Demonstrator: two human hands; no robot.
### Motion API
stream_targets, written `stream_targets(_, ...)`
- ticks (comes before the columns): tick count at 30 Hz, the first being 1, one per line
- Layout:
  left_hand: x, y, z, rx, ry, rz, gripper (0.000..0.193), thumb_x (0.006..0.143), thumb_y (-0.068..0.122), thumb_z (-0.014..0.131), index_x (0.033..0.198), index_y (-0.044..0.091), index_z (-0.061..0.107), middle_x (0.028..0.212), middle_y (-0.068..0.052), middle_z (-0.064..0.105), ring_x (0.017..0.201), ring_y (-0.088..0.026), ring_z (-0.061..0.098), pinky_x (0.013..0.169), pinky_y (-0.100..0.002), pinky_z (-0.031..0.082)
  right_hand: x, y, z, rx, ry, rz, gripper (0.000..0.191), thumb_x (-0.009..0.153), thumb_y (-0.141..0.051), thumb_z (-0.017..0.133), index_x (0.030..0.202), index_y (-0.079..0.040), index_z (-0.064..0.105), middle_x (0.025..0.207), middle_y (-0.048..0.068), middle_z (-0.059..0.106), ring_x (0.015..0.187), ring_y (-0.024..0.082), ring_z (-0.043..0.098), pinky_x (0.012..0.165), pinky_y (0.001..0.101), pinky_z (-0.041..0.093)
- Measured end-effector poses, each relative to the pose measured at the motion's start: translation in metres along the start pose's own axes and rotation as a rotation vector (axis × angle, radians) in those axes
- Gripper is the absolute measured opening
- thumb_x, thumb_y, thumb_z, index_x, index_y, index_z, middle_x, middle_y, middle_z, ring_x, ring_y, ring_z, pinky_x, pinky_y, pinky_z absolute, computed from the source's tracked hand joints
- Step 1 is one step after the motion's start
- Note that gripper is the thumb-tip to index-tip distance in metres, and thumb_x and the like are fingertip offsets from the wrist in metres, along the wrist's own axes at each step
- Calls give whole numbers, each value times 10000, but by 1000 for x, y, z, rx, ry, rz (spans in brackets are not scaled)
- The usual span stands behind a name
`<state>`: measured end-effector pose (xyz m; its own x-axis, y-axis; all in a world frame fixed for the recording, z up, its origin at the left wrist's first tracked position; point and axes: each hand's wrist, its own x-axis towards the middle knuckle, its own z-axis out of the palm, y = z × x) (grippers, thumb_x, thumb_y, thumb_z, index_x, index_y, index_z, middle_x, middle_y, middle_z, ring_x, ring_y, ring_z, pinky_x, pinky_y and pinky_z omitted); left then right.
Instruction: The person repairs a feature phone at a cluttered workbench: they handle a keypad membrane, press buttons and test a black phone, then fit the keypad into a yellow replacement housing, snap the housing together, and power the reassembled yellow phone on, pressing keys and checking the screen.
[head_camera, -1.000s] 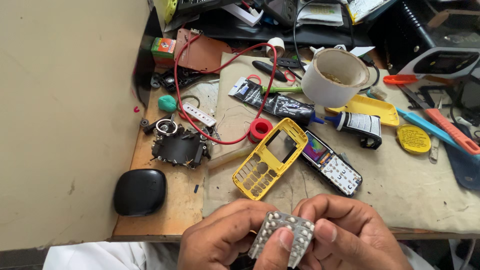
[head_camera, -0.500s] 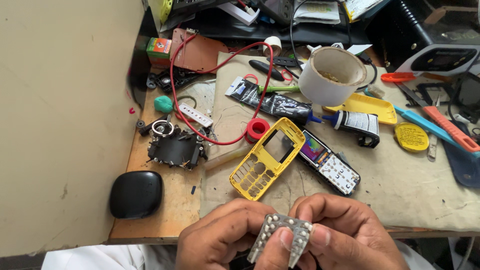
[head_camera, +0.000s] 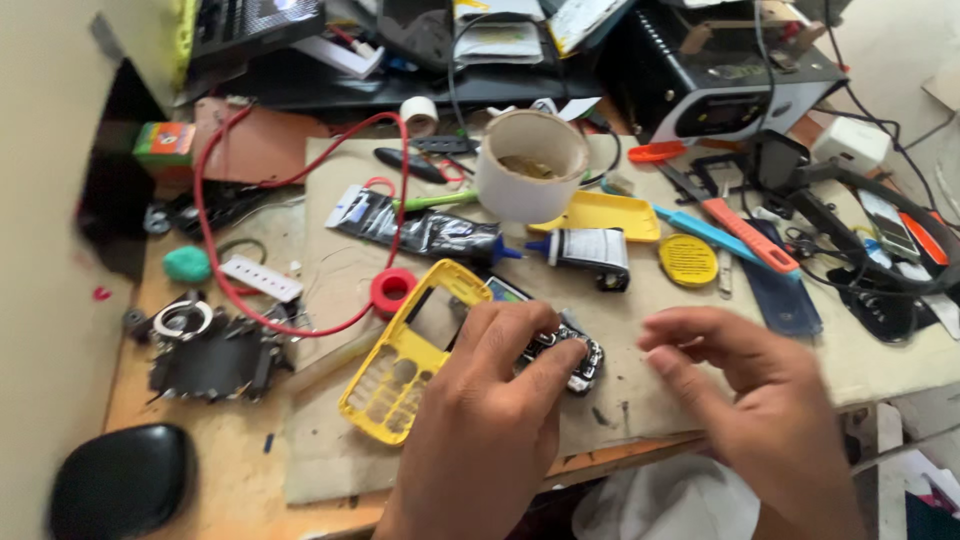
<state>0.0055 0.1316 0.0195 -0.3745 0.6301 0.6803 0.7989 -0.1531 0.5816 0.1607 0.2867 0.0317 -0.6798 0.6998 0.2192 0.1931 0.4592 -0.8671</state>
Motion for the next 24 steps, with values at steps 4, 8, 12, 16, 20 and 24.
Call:
stream_targets(4,2,-3,29,46,3,-52,270,759,-31,733,1025,11,718,1141,-122,652,1102,-313,655,893,-419,547,6,5,-5,-140,-152,-247,391,783,-121,835,1150,-46,724,1097,54,760,900,151,672,796,260,543)
stream_targets(8,2,-10,46,21,6,-115,279,770,9,768,1040,-14,704,1151,-124,660,1110,-320,660,909,-414,553,14,13,-2,-143,-170,-262,309,791,-144,845,1078,-90,743,1110,25,767,936,157,678,737,261,568)
stream_targets(12,0,-22,40,-17,-69,-51,446,774,72,807,1161,-97,662,1252,-188,629,1180,-365,640,990,-437,541,21,20,0,-232,-149,-279,271,740,-126,844,993,-81,758,1092,28,768,931,155,693,767,298,601)
stream_targets(16,-13,-34,30,151,1,-1,444,778,182,840,1129,-54,707,1255,-172,652,1191,-355,638,980,-433,538,24,24,4,-226,-180,-291,271,749,-172,866,989,-113,755,1225,57,722,983,160,674,820,297,586)
stream_targets(20,-24,-45,31,231,60,-18,342,817,190,822,1073,-19,734,1227,-153,670,1177,-334,650,972,-434,548,26,25,21,-327,-124,-395,372,701,-241,884,1017,-113,736,1242,88,692,1047,216,685,822,304,566)
stream_targets(24,-26,-56,30,252,66,-4,320,847,180,802,1079,-29,730,1240,-160,664,1180,-342,649,979,-453,552,28,27,39,-414,-85,-329,402,701,-268,892,1058,-138,761,1148,40,719,1025,198,711,853,330,565)
